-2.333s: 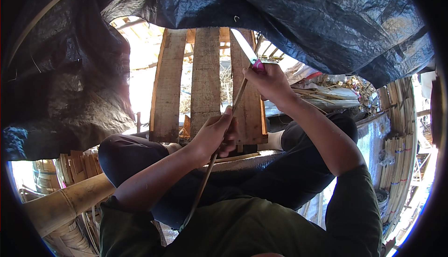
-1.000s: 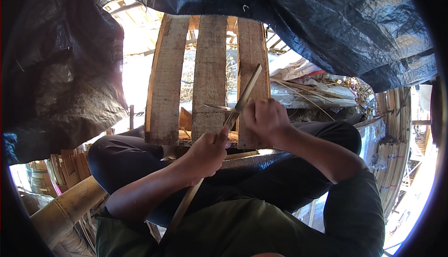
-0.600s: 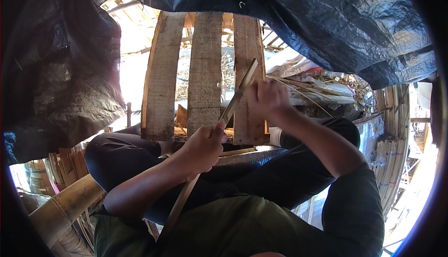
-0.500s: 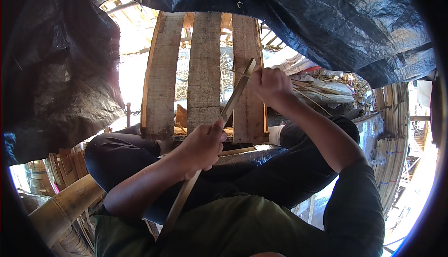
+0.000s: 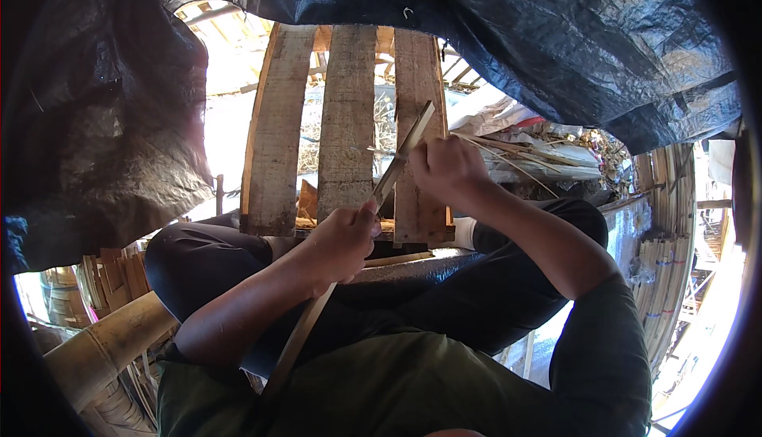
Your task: The person scrapes a bamboo strip using a knife, then places the knife down and picks up a phone.
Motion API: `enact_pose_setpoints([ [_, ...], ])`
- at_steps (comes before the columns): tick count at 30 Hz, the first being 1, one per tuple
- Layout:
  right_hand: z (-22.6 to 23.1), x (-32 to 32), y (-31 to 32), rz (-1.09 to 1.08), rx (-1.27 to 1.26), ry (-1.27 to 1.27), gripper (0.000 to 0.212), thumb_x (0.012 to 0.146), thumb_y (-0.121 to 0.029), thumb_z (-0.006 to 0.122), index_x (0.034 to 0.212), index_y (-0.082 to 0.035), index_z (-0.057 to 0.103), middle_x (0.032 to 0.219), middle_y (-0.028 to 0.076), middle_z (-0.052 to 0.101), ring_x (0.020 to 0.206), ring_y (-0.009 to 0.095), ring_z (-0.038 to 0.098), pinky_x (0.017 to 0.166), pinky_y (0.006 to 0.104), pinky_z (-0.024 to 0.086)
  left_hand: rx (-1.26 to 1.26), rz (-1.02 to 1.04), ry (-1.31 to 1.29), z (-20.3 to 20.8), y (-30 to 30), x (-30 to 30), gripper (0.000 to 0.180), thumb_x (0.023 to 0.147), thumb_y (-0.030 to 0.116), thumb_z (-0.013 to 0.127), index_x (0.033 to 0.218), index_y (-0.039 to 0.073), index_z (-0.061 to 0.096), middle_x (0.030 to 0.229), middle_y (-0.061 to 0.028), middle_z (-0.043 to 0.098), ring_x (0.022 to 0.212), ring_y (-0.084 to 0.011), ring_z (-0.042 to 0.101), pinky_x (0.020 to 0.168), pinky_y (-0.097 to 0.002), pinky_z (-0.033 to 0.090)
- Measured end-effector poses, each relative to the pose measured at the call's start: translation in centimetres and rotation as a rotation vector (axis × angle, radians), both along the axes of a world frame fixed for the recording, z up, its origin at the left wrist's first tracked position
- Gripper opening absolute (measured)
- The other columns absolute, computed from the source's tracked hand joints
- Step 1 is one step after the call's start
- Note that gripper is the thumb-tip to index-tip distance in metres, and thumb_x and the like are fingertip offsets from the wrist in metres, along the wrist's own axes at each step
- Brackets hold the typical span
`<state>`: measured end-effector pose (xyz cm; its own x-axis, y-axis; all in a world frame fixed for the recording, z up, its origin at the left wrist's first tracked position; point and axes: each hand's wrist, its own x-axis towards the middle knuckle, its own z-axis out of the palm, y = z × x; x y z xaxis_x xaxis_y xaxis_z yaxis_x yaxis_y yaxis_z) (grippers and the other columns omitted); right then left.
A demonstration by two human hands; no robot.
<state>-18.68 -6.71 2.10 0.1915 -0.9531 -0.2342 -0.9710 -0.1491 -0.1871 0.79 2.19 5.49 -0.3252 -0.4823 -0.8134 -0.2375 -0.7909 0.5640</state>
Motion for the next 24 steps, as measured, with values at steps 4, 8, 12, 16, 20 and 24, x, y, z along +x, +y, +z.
enact_pose_setpoints([
  [4, -0.4, -2.1, -3.3, -0.075, -0.073, -0.003, 0.051, 0.092, -0.036, 0.037, 0.070, -0.001, 0.066, 0.073, 0.022, 0.066, 0.075, 0.040, 0.067, 0.074, 0.0484, 0.055, 0.002, 0.004, 0.049, -0.1, 0.1, 0.0, 0.044, 0.103, 0.045, 0.026, 0.080, 0.011, 0.041, 0.059, 0.0030, 0.033, 0.042, -0.0074, 0.027, 0.037, -0.0249, 0.021],
  [8, 1.4, 0.3, -1.5, -0.081, 0.091, 0.071, 0.052, 0.093, -0.037, 0.034, 0.074, 0.000, 0.066, 0.078, 0.023, 0.067, 0.076, 0.036, 0.068, 0.073, 0.0474, 0.055, 0.035, 0.016, 0.061, -0.3, -0.1, 0.2, 0.045, 0.103, 0.045, 0.027, 0.080, 0.010, 0.042, 0.060, 0.0024, 0.034, 0.041, -0.0077, 0.028, 0.037, -0.0246, 0.022],
  [12, 1.4, 0.7, -1.0, 0.076, 0.082, 0.132, 0.055, 0.095, -0.038, 0.030, 0.077, 0.000, 0.066, 0.080, 0.024, 0.067, 0.076, 0.035, 0.068, 0.074, 0.0476, 0.055, -0.022, -0.003, 0.005, -0.6, 0.4, 0.2, 0.045, 0.103, 0.045, 0.028, 0.081, 0.009, 0.043, 0.059, 0.0027, 0.032, 0.041, -0.0072, 0.027, 0.037, -0.0248, 0.021],
  [16, -0.1, -1.8, -3.5, -0.035, -0.026, 0.144, 0.051, 0.095, -0.036, 0.033, 0.078, -0.002, 0.067, 0.081, 0.023, 0.067, 0.078, 0.033, 0.069, 0.073, 0.0461, 0.056, 0.078, 0.053, 0.084, -0.2, -0.1, -0.1, 0.046, 0.103, 0.046, 0.028, 0.081, 0.009, 0.044, 0.058, 0.0028, 0.032, 0.041, -0.0071, 0.027, 0.037, -0.0252, 0.021],
  [20, 1.1, 0.8, -0.9, 0.102, 0.045, 0.129, 0.053, 0.093, -0.036, 0.035, 0.066, 0.000, 0.065, 0.069, 0.023, 0.065, 0.068, 0.038, 0.067, 0.070, 0.0495, 0.055, 0.035, 0.030, 0.060, -0.7, 0.2, 0.3, 0.046, 0.103, 0.047, 0.029, 0.081, 0.009, 0.043, 0.058, 0.0030, 0.032, 0.041, -0.0071, 0.026, 0.038, -0.0250, 0.021],
  [24, -1.2, -4.1, -4.4, 0.013, -0.173, 0.042, 0.051, 0.093, -0.035, 0.037, 0.067, 0.000, 0.065, 0.069, 0.023, 0.065, 0.068, 0.038, 0.067, 0.069, 0.0489, 0.055, 0.066, 0.022, 0.082, -0.1, -0.1, -0.3, 0.046, 0.102, 0.048, 0.029, 0.080, 0.010, 0.043, 0.058, 0.0031, 0.031, 0.042, -0.0073, 0.027, 0.038, -0.0247, 0.021],
])
